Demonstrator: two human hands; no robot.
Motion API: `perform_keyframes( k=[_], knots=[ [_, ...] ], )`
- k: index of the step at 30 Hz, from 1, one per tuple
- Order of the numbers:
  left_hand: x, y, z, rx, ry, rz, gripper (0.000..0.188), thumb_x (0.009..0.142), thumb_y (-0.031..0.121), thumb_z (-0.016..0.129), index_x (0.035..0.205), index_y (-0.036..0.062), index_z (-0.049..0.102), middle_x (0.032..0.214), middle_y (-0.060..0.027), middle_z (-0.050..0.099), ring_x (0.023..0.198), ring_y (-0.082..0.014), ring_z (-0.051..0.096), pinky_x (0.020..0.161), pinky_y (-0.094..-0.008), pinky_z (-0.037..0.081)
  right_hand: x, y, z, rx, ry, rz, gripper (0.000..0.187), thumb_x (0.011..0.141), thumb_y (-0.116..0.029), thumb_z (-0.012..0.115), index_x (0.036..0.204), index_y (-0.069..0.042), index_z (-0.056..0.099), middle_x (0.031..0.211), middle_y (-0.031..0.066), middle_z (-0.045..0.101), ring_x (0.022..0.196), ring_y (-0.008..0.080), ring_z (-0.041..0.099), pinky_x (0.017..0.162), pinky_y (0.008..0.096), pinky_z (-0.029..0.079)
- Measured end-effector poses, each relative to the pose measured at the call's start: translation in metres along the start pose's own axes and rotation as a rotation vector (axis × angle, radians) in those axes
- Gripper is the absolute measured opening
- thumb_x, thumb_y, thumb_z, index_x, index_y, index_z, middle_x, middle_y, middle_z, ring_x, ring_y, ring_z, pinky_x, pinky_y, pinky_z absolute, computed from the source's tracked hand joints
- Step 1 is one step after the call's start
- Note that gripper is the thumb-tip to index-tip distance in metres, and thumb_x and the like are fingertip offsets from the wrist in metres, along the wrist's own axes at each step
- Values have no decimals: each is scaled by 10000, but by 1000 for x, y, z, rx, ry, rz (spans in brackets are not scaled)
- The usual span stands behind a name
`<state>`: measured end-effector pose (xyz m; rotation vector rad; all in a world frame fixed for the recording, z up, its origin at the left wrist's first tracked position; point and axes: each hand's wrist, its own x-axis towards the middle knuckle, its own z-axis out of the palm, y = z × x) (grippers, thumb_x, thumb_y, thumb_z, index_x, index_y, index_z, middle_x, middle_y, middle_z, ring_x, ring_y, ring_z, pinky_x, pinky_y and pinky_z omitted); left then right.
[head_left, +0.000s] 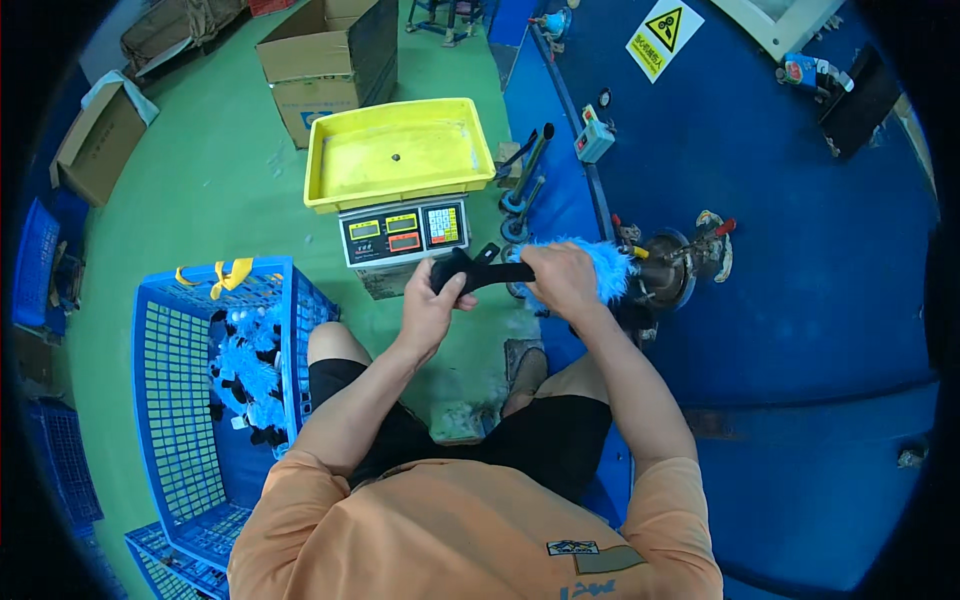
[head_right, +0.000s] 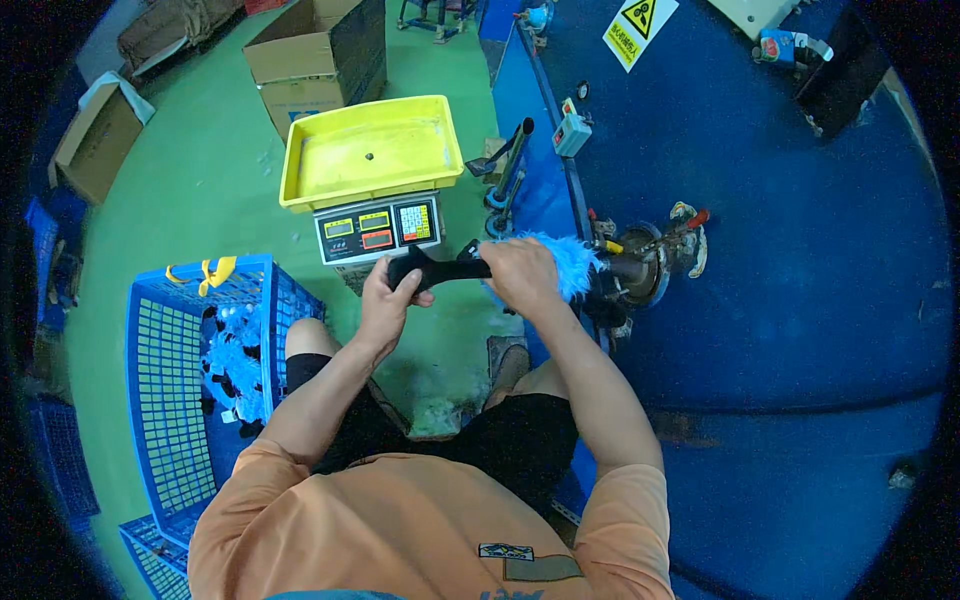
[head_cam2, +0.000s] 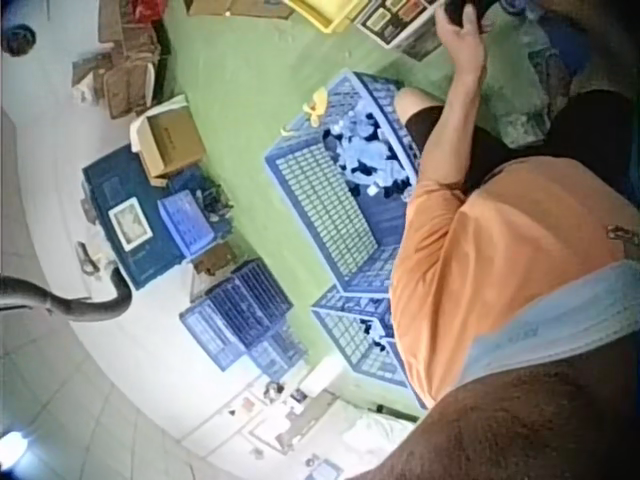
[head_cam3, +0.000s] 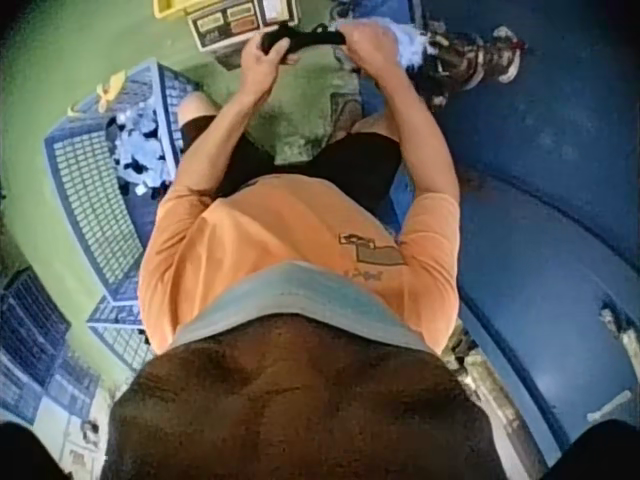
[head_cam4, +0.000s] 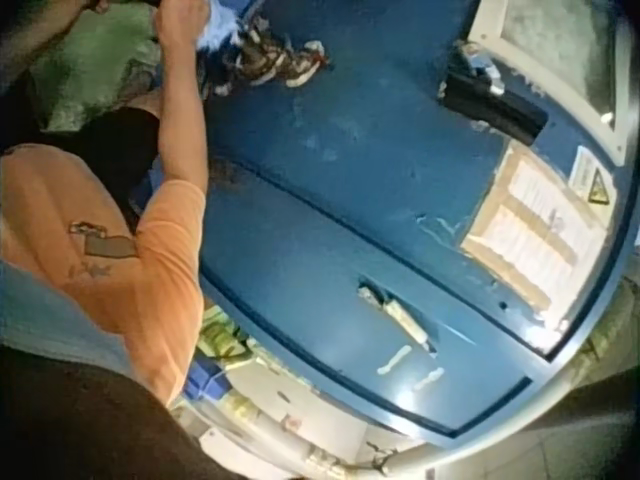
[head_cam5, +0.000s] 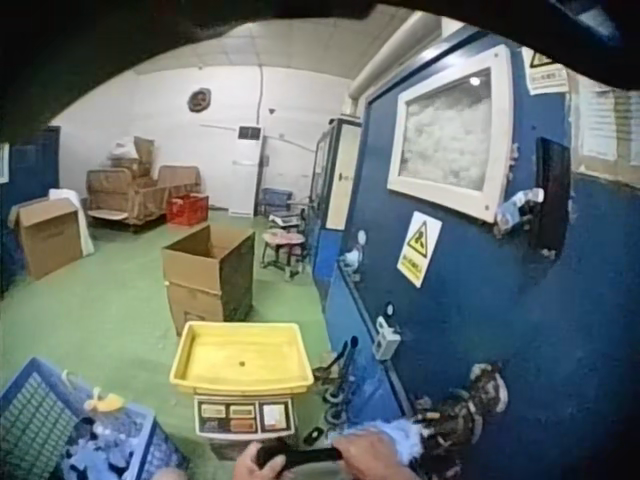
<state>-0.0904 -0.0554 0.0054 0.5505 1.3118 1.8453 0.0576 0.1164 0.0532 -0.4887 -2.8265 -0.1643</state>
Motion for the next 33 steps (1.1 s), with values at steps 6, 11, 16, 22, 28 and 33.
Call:
perform_keyframes(
  k=[6, 11, 16, 22, 28, 33],
  knots=[
    [-21, -5, -21, -99, 65, -24, 194, 973, 42, 579, 1144, -8, 504, 907, -120, 632, 706, -195, 690, 664, -272, 573, 12, -20, 2, 19, 9, -41, 258, 680, -144, 775, 849, -113, 583, 764, 75, 690, 775, 283, 662, 737, 405, 489],
    [-42, -1, -27, -151, 123, -65, 160, 961, 12, 585, 1099, 3, 505, 952, -128, 627, 757, -218, 703, 687, -277, 579, 21, -34, -1, 17, -8, -56, 256, 677, -141, 773, 846, -116, 582, 747, 70, 691, 774, 288, 663, 736, 406, 493],
    [-65, -20, -34, -150, 172, 11, 289, 1027, 225, 571, 1208, 10, 505, 1018, -174, 636, 826, -270, 704, 763, -318, 586, 28, -45, 1, 14, 30, -86, 255, 682, -150, 767, 837, -116, 567, 795, 74, 694, 774, 291, 651, 712, 409, 489],
    [-62, -49, -36, -774, 3, -418, 856, 950, 746, 357, 1450, 52, 395, 1187, -225, 623, 1054, -340, 649, 947, -399, 537, 21, -56, -5, 223, 72, -129, 205, 778, -139, 697, 968, -120, 622, 1029, 59, 699, 1005, 255, 646, 893, 399, 497],
    [-9, 3, -3, -488, -269, -340, 551, 1006, 417, 529, 1391, 28, 462, 1214, -198, 607, 1060, -307, 619, 949, -419, 509, -62, -29, -43, 259, 93, -317, 311, 884, -95, 598, 1189, -144, 634, 1297, -15, 626, 1296, 227, 527, 1156, 424, 363],
    [6, 0, 8, 182, -230, 26, 534, 946, 250, 603, 1402, 27, 440, 1205, -196, 602, 1011, -303, 615, 899, -398, 508, -70, -7, -41, 174, 82, -230, 326, 881, -145, 643, 1206, -127, 628, 1288, 38, 621, 1230, 262, 567, 1129, 438, 377]
  ],
)
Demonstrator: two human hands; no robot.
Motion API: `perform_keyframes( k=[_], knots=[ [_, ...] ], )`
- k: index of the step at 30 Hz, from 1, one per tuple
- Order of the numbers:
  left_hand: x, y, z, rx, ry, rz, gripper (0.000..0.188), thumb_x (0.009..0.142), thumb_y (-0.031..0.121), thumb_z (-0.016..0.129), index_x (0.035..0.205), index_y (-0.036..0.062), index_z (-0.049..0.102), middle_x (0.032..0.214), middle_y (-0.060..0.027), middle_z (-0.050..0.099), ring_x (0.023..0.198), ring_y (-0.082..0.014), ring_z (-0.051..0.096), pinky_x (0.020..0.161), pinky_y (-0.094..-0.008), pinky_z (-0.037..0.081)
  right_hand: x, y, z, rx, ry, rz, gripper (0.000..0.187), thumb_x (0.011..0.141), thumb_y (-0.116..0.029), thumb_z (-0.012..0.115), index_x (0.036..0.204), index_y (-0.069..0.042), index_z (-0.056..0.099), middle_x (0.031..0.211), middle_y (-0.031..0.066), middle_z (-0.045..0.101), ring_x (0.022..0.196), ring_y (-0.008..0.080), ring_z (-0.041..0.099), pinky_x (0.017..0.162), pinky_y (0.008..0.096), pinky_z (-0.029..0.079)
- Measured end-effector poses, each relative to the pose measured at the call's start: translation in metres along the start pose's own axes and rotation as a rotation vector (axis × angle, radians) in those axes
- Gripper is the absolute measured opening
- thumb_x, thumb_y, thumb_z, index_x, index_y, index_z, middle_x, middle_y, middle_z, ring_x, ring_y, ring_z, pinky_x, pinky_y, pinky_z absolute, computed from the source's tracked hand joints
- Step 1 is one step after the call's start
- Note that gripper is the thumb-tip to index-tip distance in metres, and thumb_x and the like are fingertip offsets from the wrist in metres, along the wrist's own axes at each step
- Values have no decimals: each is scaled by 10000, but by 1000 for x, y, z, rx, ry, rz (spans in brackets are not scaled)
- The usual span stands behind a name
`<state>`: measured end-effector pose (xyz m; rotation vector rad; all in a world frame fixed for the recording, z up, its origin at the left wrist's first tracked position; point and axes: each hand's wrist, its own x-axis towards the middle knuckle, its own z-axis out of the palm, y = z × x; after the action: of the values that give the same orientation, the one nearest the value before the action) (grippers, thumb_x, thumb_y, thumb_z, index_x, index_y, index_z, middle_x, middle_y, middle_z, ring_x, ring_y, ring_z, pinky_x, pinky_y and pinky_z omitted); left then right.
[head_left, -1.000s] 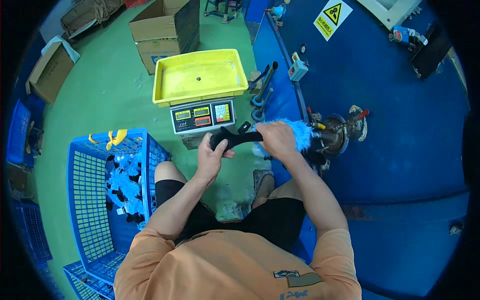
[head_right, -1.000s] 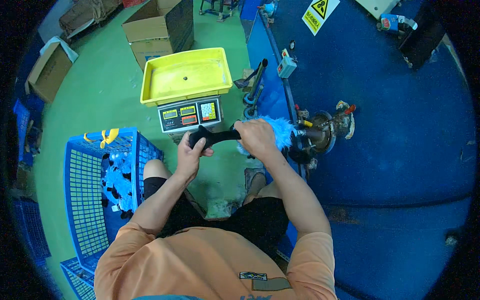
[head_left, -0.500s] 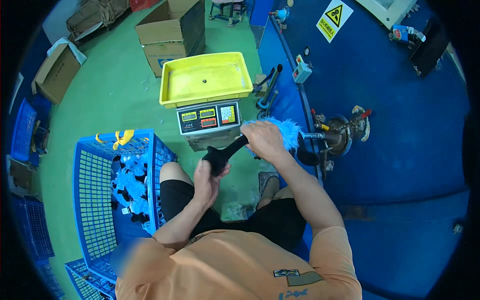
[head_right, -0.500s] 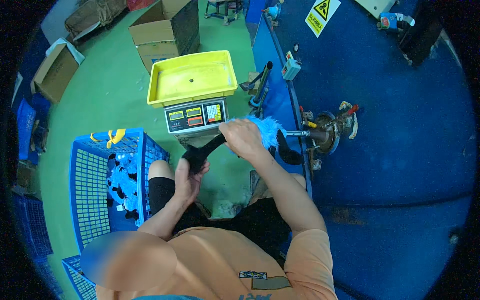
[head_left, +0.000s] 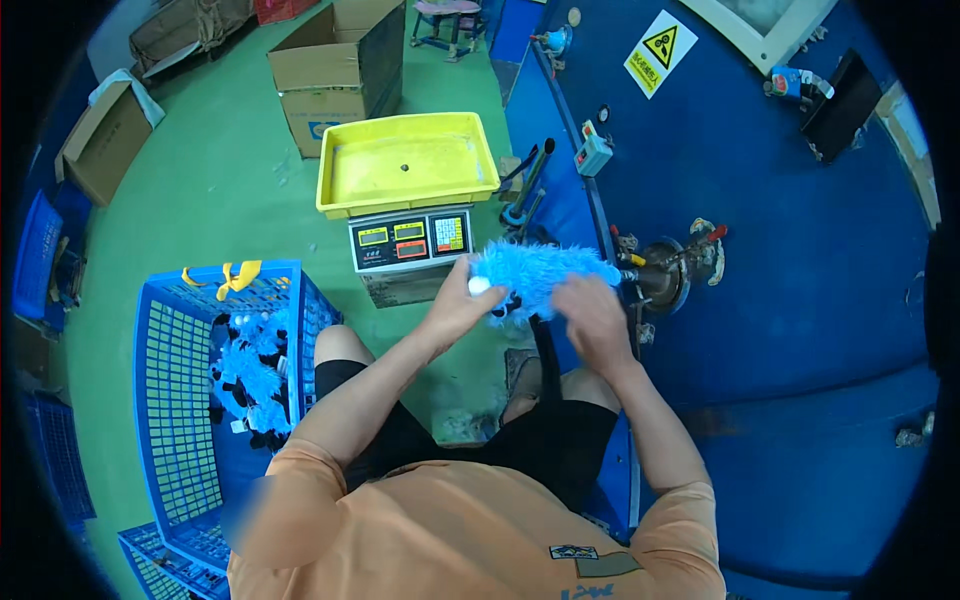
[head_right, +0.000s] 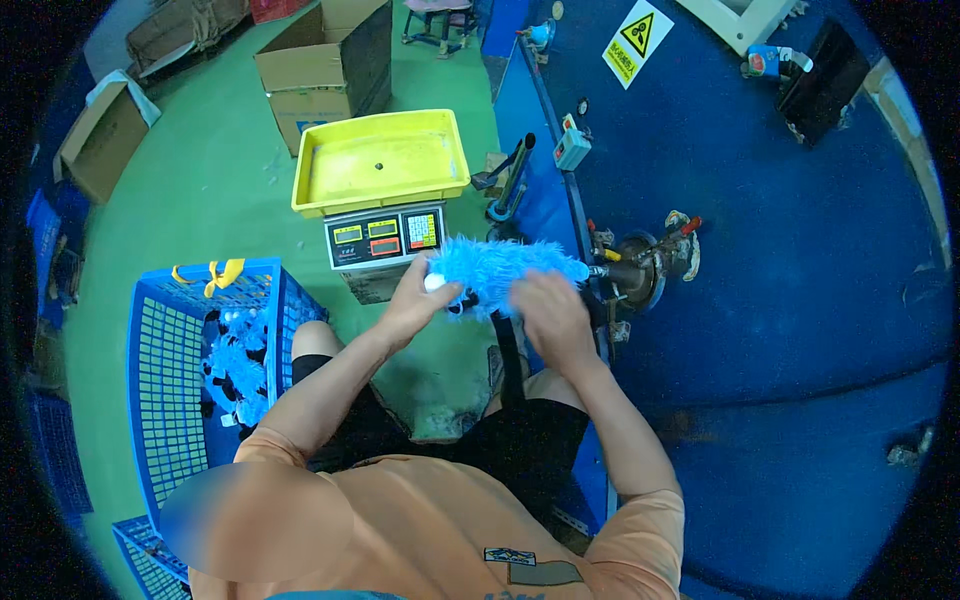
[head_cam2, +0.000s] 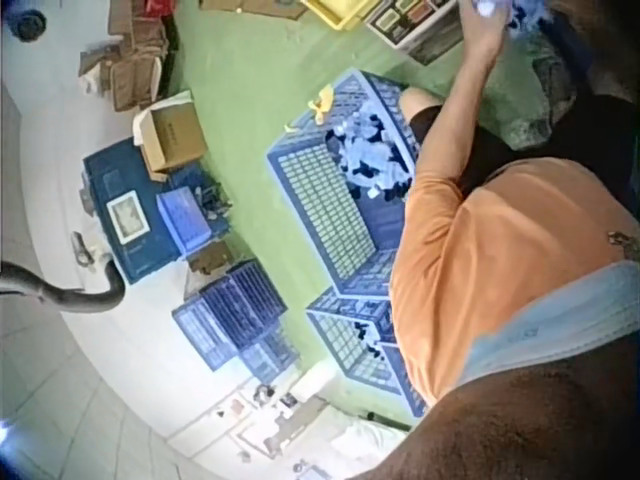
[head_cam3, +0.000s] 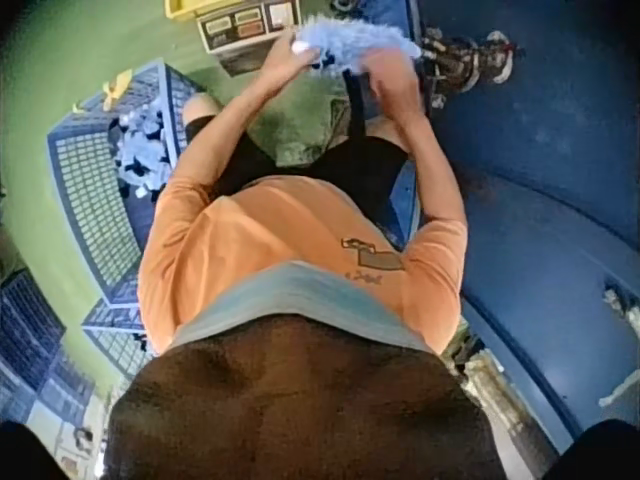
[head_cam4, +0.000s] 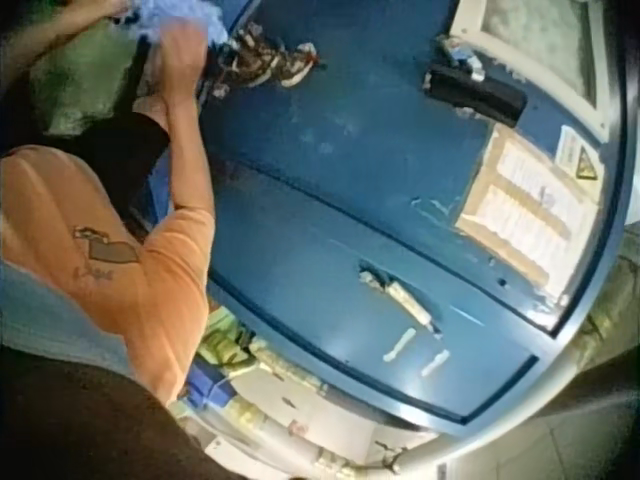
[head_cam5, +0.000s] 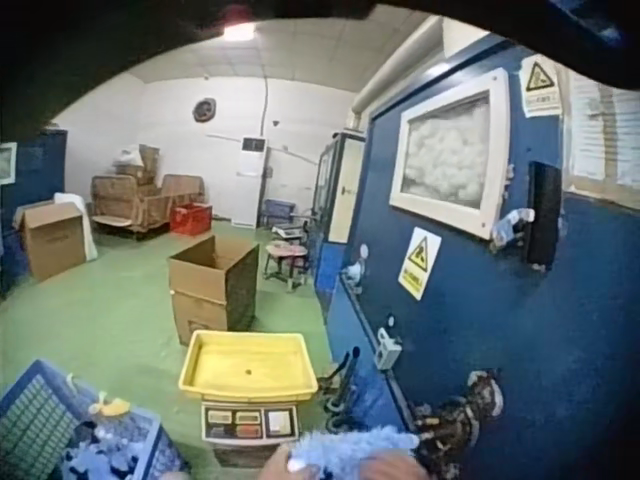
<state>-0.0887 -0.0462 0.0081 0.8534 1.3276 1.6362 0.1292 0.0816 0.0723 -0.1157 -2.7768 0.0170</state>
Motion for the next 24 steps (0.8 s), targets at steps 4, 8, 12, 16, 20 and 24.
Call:
perform_keyframes(
  k=[4, 8, 12, 16, 20, 24],
  knots=[
    [-16, -5, 6, 402, 67, 160, 594, 840, 127, 638, 1387, 18, 433, 1155, -192, 613, 929, -316, 619, 825, -398, 516, 44, 14, 22, -21, 112, 530, 391, 853, -180, 718, 1219, -83, 623, 1096, 153, 683, 1059, 321, 618, 1033, 427, 421],
    [-61, -55, 28, 526, 73, 144, 562, 852, 135, 609, 1376, 29, 437, 1078, -206, 638, 878, -362, 634, 762, -455, 502, 87, -8, 35, 176, -55, 432, 446, 855, -238, 719, 1261, -85, 617, 1036, 111, 699, 992, 308, 639, 942, 390, 456],
    [-37, -63, 65, 331, 32, 25, 488, 890, 116, 590, 1353, 24, 468, 1019, -187, 636, 829, -290, 597, 750, -412, 483, 106, -20, 29, -53, -278, 265, 468, 825, -240, 737, 1255, -107, 609, 909, 79, 687, 893, 272, 640, 853, 395, 473],
    [11, -105, 59, 278, -78, 91, 429, 917, 189, 568, 1288, -23, 529, 1109, -244, 668, 959, -393, 638, 795, -484, 488, 100, -12, 49, -122, -87, 157, 423, 750, -240, 761, 1126, -113, 615, 795, 62, 650, 785, 258, 628, 781, 386, 465],
    [9, -107, 50, 168, -162, 61, 435, 927, 184, 580, 1302, -31, 531, 1155, -234, 665, 1025, -358, 638, 855, -456, 491, 95, -7, 64, -218, 17, 146, 407, 700, -219, 782, 1057, -121, 612, 758, 55, 634, 741, 254, 616, 743, 384, 461],
    [-1, -89, 35, 106, -146, 53, 462, 929, 148, 598, 1348, -24, 510, 1188, -211, 656, 1090, -313, 628, 923, -410, 493, 83, 5, 55, -222, -39, 246, 558, 623, -168, 818, 1149, -143, 633, 858, 53, 679, 812, 252, 632, 774, 373, 468]
  ],
)
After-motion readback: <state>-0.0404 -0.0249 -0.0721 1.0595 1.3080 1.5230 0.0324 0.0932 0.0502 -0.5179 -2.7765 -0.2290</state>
